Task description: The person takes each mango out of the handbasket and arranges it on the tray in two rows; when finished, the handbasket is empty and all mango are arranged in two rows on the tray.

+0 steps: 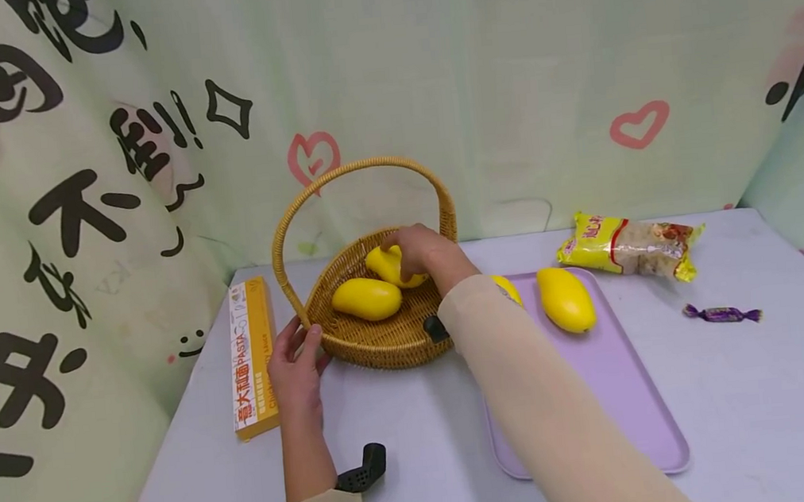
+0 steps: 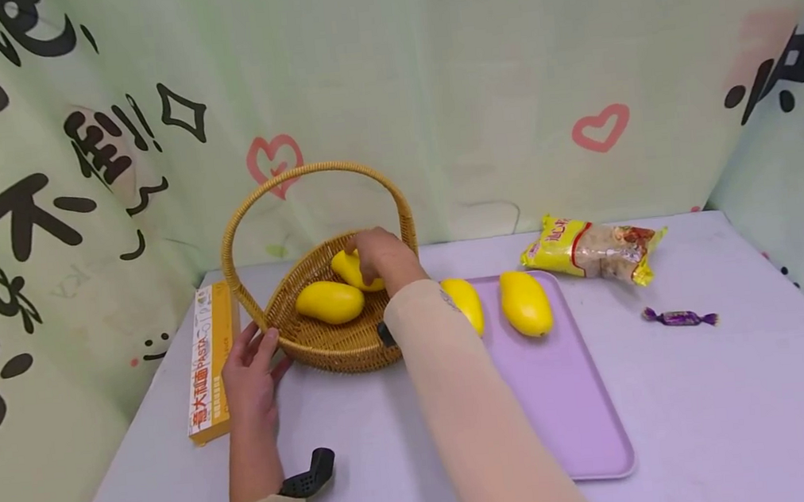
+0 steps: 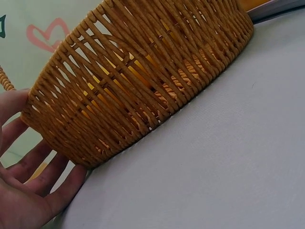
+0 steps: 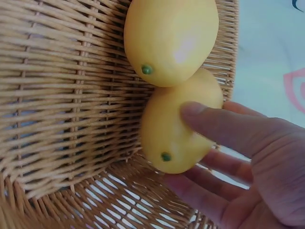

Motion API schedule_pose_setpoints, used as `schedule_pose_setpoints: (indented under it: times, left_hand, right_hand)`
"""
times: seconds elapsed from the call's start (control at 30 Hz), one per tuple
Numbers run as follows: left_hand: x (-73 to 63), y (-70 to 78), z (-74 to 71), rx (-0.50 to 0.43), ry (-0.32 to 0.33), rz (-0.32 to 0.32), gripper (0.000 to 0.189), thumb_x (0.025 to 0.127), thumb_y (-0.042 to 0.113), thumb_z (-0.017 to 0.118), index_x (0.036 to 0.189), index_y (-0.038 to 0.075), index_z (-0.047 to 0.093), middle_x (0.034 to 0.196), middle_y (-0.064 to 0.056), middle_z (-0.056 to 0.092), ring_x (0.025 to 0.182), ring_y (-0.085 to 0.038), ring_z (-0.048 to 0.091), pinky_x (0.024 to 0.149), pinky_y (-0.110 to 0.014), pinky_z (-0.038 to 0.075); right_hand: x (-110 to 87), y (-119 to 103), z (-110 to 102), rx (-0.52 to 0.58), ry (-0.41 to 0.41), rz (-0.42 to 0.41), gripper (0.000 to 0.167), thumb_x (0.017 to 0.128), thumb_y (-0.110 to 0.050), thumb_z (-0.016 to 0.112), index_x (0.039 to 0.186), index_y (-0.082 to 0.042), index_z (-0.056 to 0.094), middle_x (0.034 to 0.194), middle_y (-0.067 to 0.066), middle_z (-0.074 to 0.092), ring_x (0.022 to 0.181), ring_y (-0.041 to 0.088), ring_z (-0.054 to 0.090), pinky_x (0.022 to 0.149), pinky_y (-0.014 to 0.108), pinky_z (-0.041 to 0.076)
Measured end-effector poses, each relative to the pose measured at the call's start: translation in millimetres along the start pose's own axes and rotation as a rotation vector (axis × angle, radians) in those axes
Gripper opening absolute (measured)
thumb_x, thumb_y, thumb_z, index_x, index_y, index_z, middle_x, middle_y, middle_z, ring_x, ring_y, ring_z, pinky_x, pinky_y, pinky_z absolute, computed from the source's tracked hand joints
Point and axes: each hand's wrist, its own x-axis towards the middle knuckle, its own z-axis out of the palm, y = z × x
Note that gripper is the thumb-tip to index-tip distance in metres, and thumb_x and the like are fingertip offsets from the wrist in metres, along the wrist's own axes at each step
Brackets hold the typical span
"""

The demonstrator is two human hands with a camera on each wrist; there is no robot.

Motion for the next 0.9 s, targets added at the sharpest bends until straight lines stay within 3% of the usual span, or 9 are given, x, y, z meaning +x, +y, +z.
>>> schedule_pose_setpoints:
  times: [0.13,0.23,0.7,0.9]
  left_hand:
    - [-1.0,-0.3,-0.5,0.012,-0.013,0.007,0.053,0.101,0.037,0.068,0.151,0.031,0.052,0.154,-0.003,0.05,0.132,-0.019,0.055,0.107,-0.037,0.054]
    - [-1.4,0.8,-1.8,0.019,-0.018,0.007,0.054,0.1,0.038,0.068,0.151,0.032,0.052,0.154,-0.002,0.05,0.133,-0.019,0.054,0.107,-0.037,0.054]
    - [-1.5,0.4,1.1,-0.001,-0.024,-0.009,0.055,0.099,0.039,0.07,0.151,0.033,0.052,0.153,0.0,0.051,0.132,-0.018,0.055,0.107,-0.036,0.054]
    - [-2.2,2.5,-0.6,-0.008,-0.027,-0.011,0.055,0.1,0.037,0.069,0.152,0.032,0.051,0.153,-0.001,0.05,0.131,-0.019,0.055,0.106,-0.036,0.054]
  right_hand:
    - [-5.5,-3,-7,-0.012,0.015,-0.013,0.068,0.092,-0.002,0.071,0.153,-0.025,0.052,0.162,0.013,0.042,0.121,0.028,0.048,0.08,0.032,0.049]
    - [-9.9,-6,-11,-0.009,0.027,-0.022,0.069,0.092,-0.001,0.07,0.154,-0.025,0.051,0.161,0.011,0.044,0.117,0.026,0.05,0.078,0.03,0.047]
    - [-47.3,-14,-25,0.027,0.139,-0.113,0.069,0.09,-0.003,0.074,0.153,-0.021,0.053,0.158,0.008,0.048,0.126,0.026,0.048,0.103,0.037,0.048]
    - [-66.6,-15,-31,0.053,0.168,-0.136,0.068,0.091,-0.005,0.074,0.154,-0.019,0.051,0.159,0.008,0.048,0.133,0.027,0.047,0.107,0.039,0.049]
